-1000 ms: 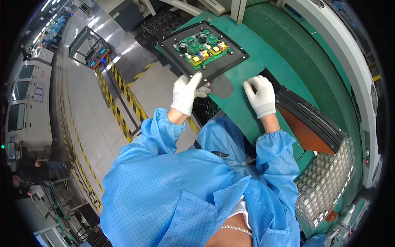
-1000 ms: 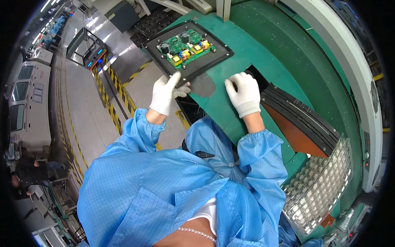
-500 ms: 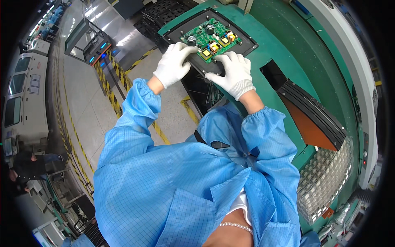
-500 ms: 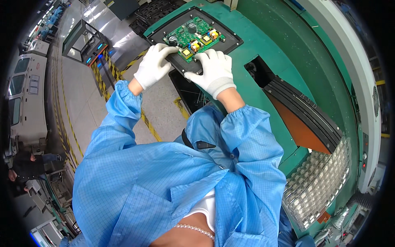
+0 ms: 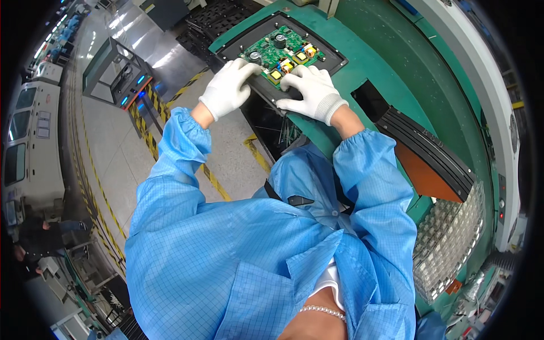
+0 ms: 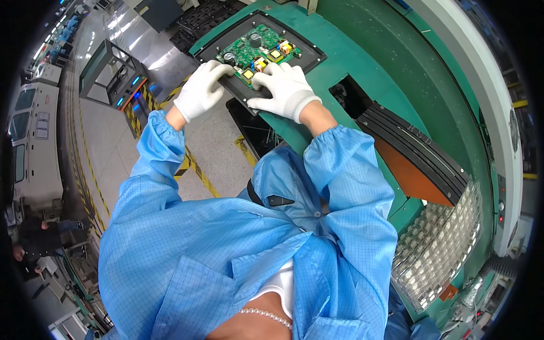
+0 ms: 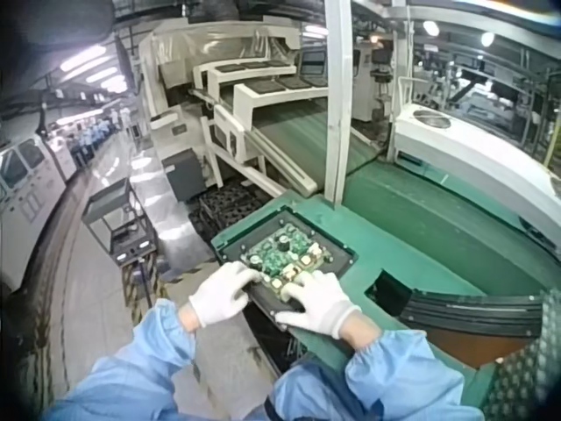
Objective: Inspecting and assembling small components on green printed circuit boards at an industrial workstation.
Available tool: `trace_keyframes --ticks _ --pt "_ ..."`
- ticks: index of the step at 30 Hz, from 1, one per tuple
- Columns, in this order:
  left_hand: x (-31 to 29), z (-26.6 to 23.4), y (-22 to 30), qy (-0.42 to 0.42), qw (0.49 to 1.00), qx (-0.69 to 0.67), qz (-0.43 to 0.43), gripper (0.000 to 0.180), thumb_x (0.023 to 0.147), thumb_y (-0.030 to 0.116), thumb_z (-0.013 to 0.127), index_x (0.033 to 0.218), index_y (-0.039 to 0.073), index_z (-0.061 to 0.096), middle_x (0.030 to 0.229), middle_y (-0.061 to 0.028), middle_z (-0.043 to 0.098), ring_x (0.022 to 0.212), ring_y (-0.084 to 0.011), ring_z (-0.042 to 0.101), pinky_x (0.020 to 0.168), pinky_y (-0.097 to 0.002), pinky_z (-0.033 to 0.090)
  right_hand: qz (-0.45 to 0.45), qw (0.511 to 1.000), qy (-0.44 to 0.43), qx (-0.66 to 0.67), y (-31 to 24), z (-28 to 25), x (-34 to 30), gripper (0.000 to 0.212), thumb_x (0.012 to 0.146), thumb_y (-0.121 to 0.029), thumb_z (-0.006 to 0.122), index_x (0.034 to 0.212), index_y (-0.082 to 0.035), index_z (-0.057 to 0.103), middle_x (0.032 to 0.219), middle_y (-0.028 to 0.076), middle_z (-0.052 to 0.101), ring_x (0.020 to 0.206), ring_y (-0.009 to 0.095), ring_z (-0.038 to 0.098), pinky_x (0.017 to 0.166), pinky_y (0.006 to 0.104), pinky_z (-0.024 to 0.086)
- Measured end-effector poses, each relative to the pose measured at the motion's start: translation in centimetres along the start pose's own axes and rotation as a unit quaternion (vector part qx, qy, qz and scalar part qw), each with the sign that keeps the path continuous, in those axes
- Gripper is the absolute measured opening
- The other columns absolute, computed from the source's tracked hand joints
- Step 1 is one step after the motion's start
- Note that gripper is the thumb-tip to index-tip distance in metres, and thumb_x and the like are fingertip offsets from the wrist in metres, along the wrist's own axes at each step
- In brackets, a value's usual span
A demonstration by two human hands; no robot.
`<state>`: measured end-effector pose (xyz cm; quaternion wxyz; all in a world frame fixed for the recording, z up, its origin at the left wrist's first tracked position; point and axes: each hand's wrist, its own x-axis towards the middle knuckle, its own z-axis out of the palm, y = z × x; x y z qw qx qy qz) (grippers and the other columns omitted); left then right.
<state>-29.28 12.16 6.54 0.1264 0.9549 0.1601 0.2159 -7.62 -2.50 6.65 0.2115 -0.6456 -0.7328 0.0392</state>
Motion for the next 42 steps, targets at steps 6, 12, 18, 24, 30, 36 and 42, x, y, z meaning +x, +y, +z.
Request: trace_keyframes --ticks 6,12,18,24,30,36,42 --pt "0.9 -2.0 -2.5 0.047 0.997 -0.066 -0.012 0.036 0.082 0.006 0.062 0.118 0.007 0.064 0.114 -0.0120 0.058 0.106 -0.0249 0.060 0.092 -0.0336 0.051 0.142 0.941 0.201 0.234 5.3 -1.4 0.5 0.026 0.090 -0.025 0.071 0.105 -0.003 0.070 0.103 0.010 0.065 0.097 0.021 0.066 0.087 0.0344 0.053" --pt "4.5 0.2 -8.8 0.147 0.980 -0.003 -0.133 0.043 0.085 0.038 0.069 0.116 0.008 0.068 0.109 -0.0157 0.065 0.107 -0.0336 0.062 0.095 -0.0409 0.049 0.145 0.975 0.155 -0.063 8.0 0.0 1.3 0.032 0.084 -0.024 0.072 0.110 -0.008 0.065 0.098 0.011 0.065 0.093 0.028 0.066 0.084 0.0396 0.054" --pt "6.9 0.0 -8.2 0.057 0.976 0.087 -0.190 0.050 0.084 0.049 0.069 0.115 0.009 0.070 0.109 -0.0178 0.065 0.109 -0.0351 0.061 0.096 -0.0427 0.049 0.145 0.986 0.086 -0.007 8.1 -1.4 2.3 0.020 0.087 -0.029 0.067 0.098 -0.012 0.064 0.098 0.012 0.064 0.096 0.032 0.063 0.083 0.0439 0.051" --pt "7.8 -1.8 -9.9 -0.028 0.994 0.073 -0.081 0.048 0.079 0.037 0.075 0.117 0.008 0.068 0.107 -0.0177 0.066 0.103 -0.0351 0.064 0.093 -0.0408 0.051 0.041 0.993 0.103 -0.047 10.1 -1.5 2.9 0.016 0.083 -0.017 0.068 0.094 -0.007 0.062 0.088 0.013 0.059 0.082 0.034 0.060 0.077 0.0426 0.050" --pt "12.3 -2.7 -11.8 -0.088 0.993 -0.035 -0.071 0.057 0.083 0.045 0.074 0.122 0.003 0.065 0.117 -0.0189 0.069 0.109 -0.0314 0.067 0.095 -0.0386 0.052 0.129 0.986 -0.102 -0.014 10.4 -5.1 5.4 0.017 0.077 -0.018 0.070 0.087 -0.005 0.065 0.083 0.012 0.066 0.079 0.031 0.064 0.073 0.0394 0.052" --pt "18.6 3.4 -10.1 -0.063 0.987 0.140 -0.057 0.069 0.085 0.063 0.064 0.124 0.006 0.063 0.115 -0.0207 0.065 0.106 -0.0376 0.064 0.094 -0.0431 0.050 0.188 0.982 0.017 -0.001 12.2 -4.0 10.0 0.047 0.081 -0.047 0.070 0.098 -0.003 0.071 0.099 0.020 0.070 0.098 0.035 0.067 0.088 0.0410 0.052" --pt "19.1 3.9 -11.0 -0.049 0.986 0.141 -0.070 0.054 0.087 0.050 0.066 0.121 0.009 0.063 0.117 -0.0187 0.064 0.109 -0.0354 0.064 0.093 -0.0437 0.051 0.296 0.950 0.039 -0.093 11.1 -1.1 13.1 0.060 0.079 -0.059 0.068 0.111 -0.008 0.068 0.115 0.019 0.065 0.111 0.034 0.063 0.098 0.0397 0.050"
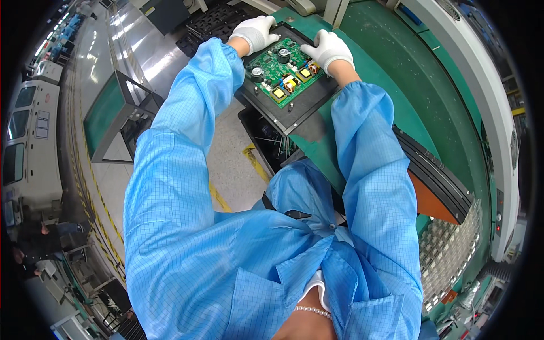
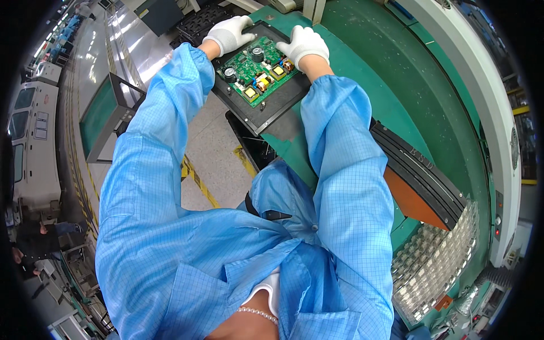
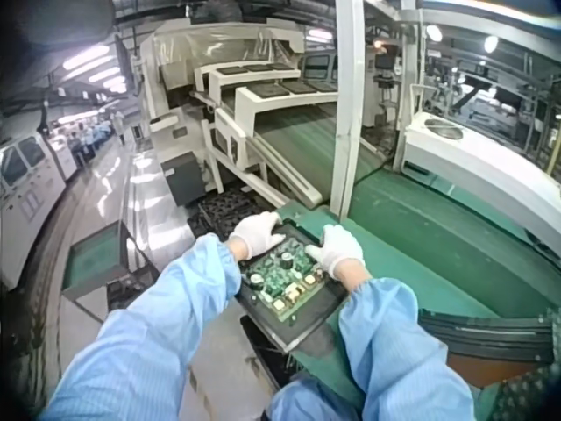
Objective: Inspecting and assembling small components on green printed circuit boards at an industrial workstation.
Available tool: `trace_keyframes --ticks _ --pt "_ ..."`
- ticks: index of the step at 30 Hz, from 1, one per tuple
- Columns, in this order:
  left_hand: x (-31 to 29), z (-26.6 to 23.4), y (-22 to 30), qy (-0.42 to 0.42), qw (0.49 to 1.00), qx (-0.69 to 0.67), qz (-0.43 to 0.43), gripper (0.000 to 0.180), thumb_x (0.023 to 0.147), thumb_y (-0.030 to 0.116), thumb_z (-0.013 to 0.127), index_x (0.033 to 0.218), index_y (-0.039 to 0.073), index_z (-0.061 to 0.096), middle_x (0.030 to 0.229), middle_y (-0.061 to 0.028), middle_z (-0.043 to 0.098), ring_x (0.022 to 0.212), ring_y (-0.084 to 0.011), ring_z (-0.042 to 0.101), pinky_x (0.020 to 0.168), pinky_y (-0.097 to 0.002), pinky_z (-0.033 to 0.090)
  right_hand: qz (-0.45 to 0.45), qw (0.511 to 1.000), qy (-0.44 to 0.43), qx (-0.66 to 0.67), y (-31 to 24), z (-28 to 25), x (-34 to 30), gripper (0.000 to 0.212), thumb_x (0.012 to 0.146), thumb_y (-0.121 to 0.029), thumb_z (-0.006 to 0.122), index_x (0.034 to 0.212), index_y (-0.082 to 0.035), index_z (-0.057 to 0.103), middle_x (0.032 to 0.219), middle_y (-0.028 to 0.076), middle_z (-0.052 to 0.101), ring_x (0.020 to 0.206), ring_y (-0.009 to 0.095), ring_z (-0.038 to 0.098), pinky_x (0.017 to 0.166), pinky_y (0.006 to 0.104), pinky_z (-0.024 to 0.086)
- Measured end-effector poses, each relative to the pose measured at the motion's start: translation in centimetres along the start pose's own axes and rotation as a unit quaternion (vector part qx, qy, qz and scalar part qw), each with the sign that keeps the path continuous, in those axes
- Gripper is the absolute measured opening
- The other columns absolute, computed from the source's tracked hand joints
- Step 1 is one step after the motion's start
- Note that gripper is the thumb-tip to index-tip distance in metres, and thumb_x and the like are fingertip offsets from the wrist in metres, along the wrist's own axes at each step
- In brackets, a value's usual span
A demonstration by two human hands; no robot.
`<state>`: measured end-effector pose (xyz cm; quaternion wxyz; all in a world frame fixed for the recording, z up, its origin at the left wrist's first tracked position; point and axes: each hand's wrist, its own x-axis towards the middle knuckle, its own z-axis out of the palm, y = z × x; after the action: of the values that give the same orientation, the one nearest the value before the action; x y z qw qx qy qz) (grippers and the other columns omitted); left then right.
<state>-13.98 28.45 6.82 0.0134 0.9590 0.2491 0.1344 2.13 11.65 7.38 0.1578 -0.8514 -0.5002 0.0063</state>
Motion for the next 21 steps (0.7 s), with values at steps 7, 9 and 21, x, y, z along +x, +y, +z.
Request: trace_keyframes --ticks 7,9,21 --pt "-1.4 1.0 -2.9 0.038 0.991 -0.128 -0.003 0.047 0.087 0.043 0.069 0.120 0.008 0.065 0.109 -0.0177 0.068 0.106 -0.0352 0.065 0.093 -0.0433 0.051 -0.186 0.981 -0.047 0.036 2.2 -0.9 1.1 0.024 0.086 -0.027 0.071 0.099 -0.007 0.067 0.104 0.015 0.065 0.098 0.034 0.064 0.088 0.0424 0.051" --pt "-3.4 -0.7 -2.9 0.052 0.996 -0.071 -0.026 0.053 0.087 0.049 0.066 0.119 0.006 0.064 0.112 -0.0203 0.068 0.107 -0.0363 0.065 0.092 -0.0435 0.052 -0.213 0.975 0.058 0.005 2.3 -0.8 0.0 0.032 0.084 -0.034 0.073 0.099 -0.007 0.068 0.102 0.015 0.065 0.098 0.035 0.063 0.088 0.0412 0.051" --pt "-13.6 -1.8 -4.9 -0.087 0.892 -0.357 -0.261 0.051 0.093 0.046 0.066 0.110 -0.002 0.066 0.078 -0.0052 0.062 0.064 -0.0119 0.056 0.054 -0.0286 0.046 -0.265 0.963 0.039 0.004 -4.4 -1.2 -3.5 0.036 0.088 -0.036 0.065 0.112 -0.009 0.062 0.104 0.015 0.070 0.099 0.036 0.065 0.087 0.0456 0.052"
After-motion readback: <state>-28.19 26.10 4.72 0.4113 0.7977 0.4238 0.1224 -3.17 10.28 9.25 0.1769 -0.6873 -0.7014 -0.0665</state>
